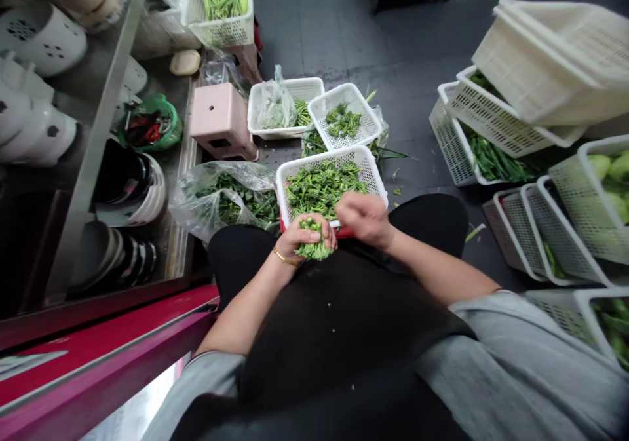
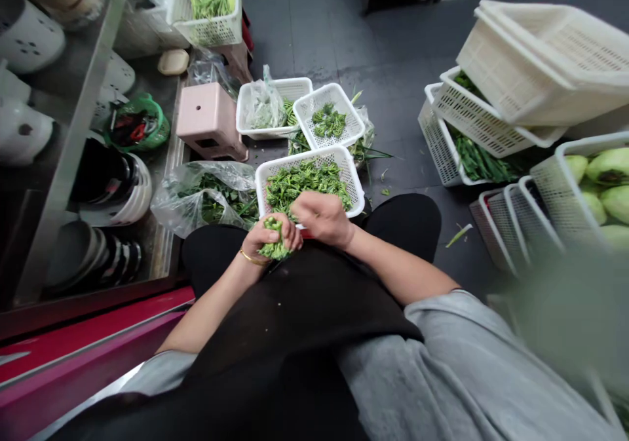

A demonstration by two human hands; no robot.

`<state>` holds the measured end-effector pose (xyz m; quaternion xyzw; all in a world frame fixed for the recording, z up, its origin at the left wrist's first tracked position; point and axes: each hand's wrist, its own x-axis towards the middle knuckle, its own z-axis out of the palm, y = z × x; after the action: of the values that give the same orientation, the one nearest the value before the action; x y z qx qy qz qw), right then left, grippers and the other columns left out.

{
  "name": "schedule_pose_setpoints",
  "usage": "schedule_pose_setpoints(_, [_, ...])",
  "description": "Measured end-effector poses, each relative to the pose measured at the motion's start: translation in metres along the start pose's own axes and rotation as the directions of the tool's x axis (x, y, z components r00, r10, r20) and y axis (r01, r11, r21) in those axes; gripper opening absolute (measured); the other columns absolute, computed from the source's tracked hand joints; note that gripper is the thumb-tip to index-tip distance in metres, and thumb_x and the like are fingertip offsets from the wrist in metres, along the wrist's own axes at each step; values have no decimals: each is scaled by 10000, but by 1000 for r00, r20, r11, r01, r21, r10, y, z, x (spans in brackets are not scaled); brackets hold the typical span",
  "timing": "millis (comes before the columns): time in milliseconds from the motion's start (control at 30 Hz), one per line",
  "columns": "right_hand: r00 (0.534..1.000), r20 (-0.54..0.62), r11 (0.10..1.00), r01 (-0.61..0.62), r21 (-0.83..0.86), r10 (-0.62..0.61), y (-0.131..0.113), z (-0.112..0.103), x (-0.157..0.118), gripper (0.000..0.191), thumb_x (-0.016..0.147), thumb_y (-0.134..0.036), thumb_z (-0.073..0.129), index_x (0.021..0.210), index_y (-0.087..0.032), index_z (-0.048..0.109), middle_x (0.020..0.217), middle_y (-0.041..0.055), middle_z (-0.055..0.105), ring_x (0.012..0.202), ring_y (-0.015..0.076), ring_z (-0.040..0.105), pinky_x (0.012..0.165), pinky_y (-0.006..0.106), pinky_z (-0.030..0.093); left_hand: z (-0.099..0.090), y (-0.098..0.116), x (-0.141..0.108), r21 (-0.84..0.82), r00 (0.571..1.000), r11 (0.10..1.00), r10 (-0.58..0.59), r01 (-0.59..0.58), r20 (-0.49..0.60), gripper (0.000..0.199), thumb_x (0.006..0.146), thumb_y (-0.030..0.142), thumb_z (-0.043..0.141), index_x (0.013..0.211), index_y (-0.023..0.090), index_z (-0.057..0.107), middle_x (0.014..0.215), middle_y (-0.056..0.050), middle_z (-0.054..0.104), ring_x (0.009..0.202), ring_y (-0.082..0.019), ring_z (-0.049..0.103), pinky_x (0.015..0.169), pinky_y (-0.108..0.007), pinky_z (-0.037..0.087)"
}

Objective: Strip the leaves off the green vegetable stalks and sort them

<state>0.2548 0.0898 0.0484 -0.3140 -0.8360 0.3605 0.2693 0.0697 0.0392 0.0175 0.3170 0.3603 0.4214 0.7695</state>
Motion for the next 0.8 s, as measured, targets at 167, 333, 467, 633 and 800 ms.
schedule_pose_setpoints(167, [932, 280, 944, -283, 169, 230, 32, -8, -54, 373, 913, -404, 390, 610, -195, 454, 568, 10, 516, 542, 123, 455, 569, 258, 374, -16, 27, 53, -83, 922, 996, -62, 33, -381, 243, 586, 279, 765, 739, 184, 602, 715, -33, 620, 634, -176, 586, 639, -373, 533])
schedule_pose_setpoints(333, [894, 379, 970, -205, -129, 239, 54, 7, -86, 313, 910, -304, 399, 629, -202, 490, 708, 60, 611, 610, 161, 519, 591, 299, 369, -21, 101, 174, 38, 889, 999, 30, -14, -458, 276, 743, 362, 662, 854, 143, 535, 914, -84, 604, 871, -224, 610, 779, -397, 513])
schedule_pose_setpoints(467, [848, 380, 896, -215, -389, 369, 61, 7, -82, 222, 895, -283, 430, 790, -197, 605, 807, 113, 659, 673, 226, 592, 559, 328, 361, -10, 152, 232, 325, 805, 944, 155, 49, -572, 547, 835, 520, 547, 1120, 71, 419, 1314, -212, 366, 1107, -338, 517, 908, -494, 412])
schedule_pose_setpoints(633, [772, 434, 823, -194, -534, 464, 70, -18, -61, 158, 835, -232, 521, 780, -162, 651, 775, 140, 668, 674, 249, 613, 550, 329, 394, -18, 111, 168, 446, 852, 893, 283, -66, -441, 279, 859, 297, 577, 1091, 143, 549, 1049, -95, 597, 863, -195, 614, 791, -351, 476])
schedule_pose_setpoints(800, [899, 118, 759, -280, -588, 423, 74, -24, 19, 372, 921, -458, 397, 1020, -172, 613, 1040, 128, 646, 909, 256, 623, 732, 344, 471, -37, 21, 59, 492, 948, 867, 213, -71, -238, 306, 776, 385, 658, 861, 92, 668, 691, -72, 660, 590, -143, 589, 584, -281, 466])
